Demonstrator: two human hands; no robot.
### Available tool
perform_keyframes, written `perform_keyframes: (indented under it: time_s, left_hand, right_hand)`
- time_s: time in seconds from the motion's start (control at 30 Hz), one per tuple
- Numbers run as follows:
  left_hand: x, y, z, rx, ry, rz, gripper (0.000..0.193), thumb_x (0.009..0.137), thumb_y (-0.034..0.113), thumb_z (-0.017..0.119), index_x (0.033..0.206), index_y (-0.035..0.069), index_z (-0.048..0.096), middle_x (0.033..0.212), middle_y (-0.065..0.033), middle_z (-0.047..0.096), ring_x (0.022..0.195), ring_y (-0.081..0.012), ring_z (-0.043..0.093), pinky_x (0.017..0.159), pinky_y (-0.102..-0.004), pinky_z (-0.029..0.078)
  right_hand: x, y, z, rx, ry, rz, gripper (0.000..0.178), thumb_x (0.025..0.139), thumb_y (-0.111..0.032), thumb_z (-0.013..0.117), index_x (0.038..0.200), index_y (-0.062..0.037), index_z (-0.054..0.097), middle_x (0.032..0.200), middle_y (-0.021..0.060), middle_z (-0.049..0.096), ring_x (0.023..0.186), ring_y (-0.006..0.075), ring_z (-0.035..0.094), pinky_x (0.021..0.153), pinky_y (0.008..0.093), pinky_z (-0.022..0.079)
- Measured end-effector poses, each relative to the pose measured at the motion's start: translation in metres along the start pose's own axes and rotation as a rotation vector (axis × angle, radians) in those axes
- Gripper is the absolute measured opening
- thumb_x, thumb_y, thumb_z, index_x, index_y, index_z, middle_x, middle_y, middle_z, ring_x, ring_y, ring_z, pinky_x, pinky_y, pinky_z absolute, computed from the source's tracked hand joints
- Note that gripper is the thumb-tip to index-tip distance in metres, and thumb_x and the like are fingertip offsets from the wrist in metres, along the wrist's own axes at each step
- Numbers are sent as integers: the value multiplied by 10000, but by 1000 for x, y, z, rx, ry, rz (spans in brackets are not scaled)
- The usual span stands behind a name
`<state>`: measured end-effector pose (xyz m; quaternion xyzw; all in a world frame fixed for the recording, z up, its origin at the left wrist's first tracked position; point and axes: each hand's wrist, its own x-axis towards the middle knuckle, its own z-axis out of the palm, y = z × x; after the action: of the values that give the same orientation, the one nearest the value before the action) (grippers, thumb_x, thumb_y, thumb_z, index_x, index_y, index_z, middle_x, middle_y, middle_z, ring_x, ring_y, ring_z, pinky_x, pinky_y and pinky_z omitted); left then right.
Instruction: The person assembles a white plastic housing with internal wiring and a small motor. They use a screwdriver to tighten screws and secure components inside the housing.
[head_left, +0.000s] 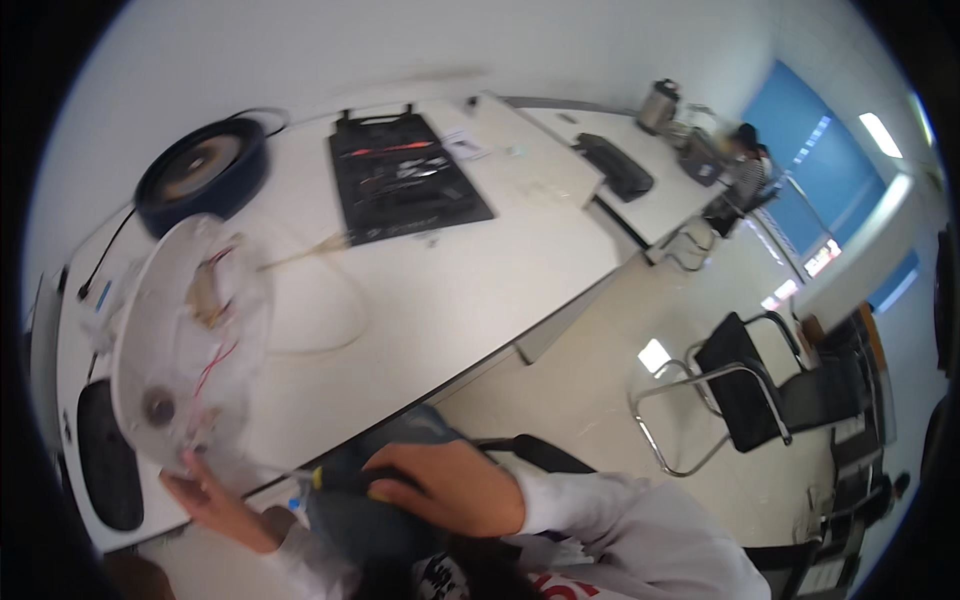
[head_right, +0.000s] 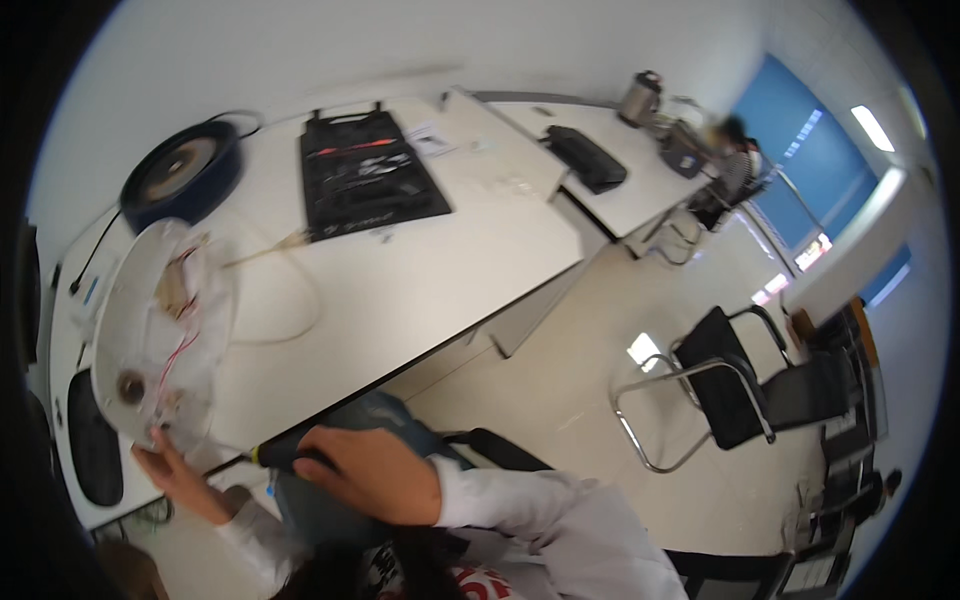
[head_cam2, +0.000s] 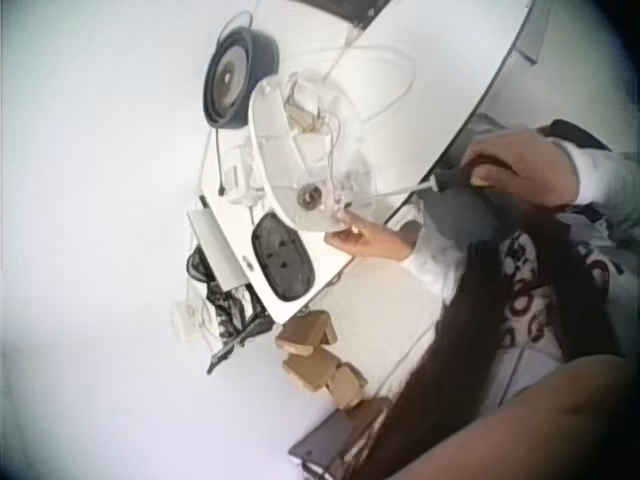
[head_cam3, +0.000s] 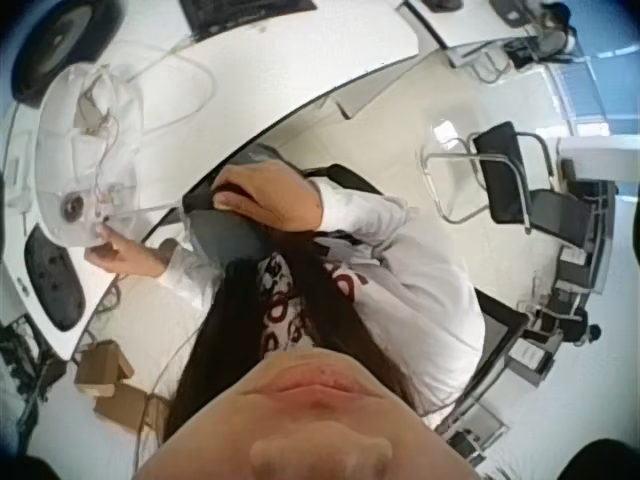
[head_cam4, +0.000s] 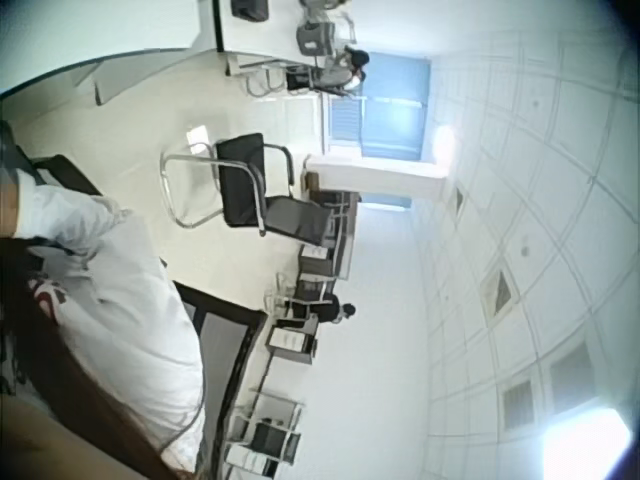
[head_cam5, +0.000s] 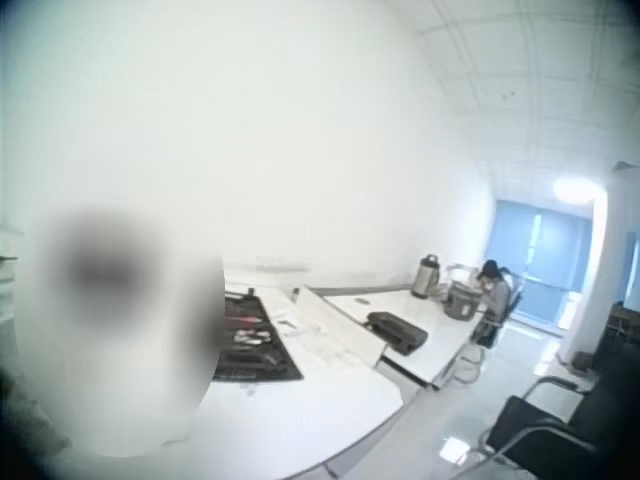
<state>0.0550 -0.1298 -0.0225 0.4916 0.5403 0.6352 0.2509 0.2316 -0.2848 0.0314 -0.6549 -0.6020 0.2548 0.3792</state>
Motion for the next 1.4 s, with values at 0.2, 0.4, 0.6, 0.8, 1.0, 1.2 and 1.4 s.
perform_keyframes:
  time_s: [0.2, 0.4, 0.6, 0.8, 1.0, 1.2, 1.4]
  left_hand:
    - [0, -1, 14, -343, -24, 29, 242, 846, 113, 604, 1048, 13, 515, 933, -37, 550, 854, -102, 506, 783, -236, 403]
    - [2, -1, 2, -380, -56, -23, 155, 853, 109, 591, 931, 19, 490, 886, -35, 523, 812, -86, 463, 754, -219, 376]
    - [3, 2, 5, -385, -65, -39, 172, 851, 130, 597, 909, 18, 481, 857, -38, 533, 799, -90, 487, 725, -229, 401]
    - [3, 1, 5, -351, -73, -46, 192, 861, 167, 583, 904, 17, 473, 864, -59, 542, 816, -111, 520, 696, -255, 451]
    - [2, 7, 6, -343, -54, -20, 159, 874, 142, 559, 904, 13, 471, 842, -50, 521, 781, -94, 482, 702, -235, 422]
    - [1, 10, 7, -337, -62, -28, 129, 875, 110, 555, 901, 18, 468, 811, -5, 469, 736, -56, 407, 708, -194, 352]
    - [0, 11, 9, -354, -53, -19, 131, 881, 120, 545, 899, 20, 464, 797, 1, 456, 725, -52, 389, 690, -189, 344]
  right_hand:
    - [1, -19, -3, -172, 58, -103, 460, 658, -113, 736, 1041, -65, 486, 951, 120, 512, 800, 308, 559, 626, 363, 489]
    - [5, -30, 3, -84, 145, -38, 291, 685, -47, 715, 937, -15, 574, 775, 120, 547, 667, 240, 569, 577, 280, 453]
    - [1, -21, -7, 189, -95, 297, 327, 690, -44, 714, 967, 12, 550, 765, 102, 547, 673, 194, 568, 579, 274, 451]
    - [7, -26, -2, -52, 8, 33, 488, 621, 0, 750, 1047, -27, 512, 902, 102, 519, 800, 217, 564, 589, 292, 473]
    - [6, -23, -2, -61, 145, -3, 315, 684, -12, 708, 961, -11, 559, 834, 123, 555, 714, 235, 583, 595, 274, 458]
    - [1, -36, -2, 2, 78, 115, 221, 799, -120, 632, 950, 16, 545, 782, 125, 574, 616, 204, 564, 568, 244, 431]
    - [0, -35, -11, 620, -260, 461, 260, 911, -217, 490, 1042, -2, 428, 816, 114, 573, 432, 74, 407, 422, 198, 349]
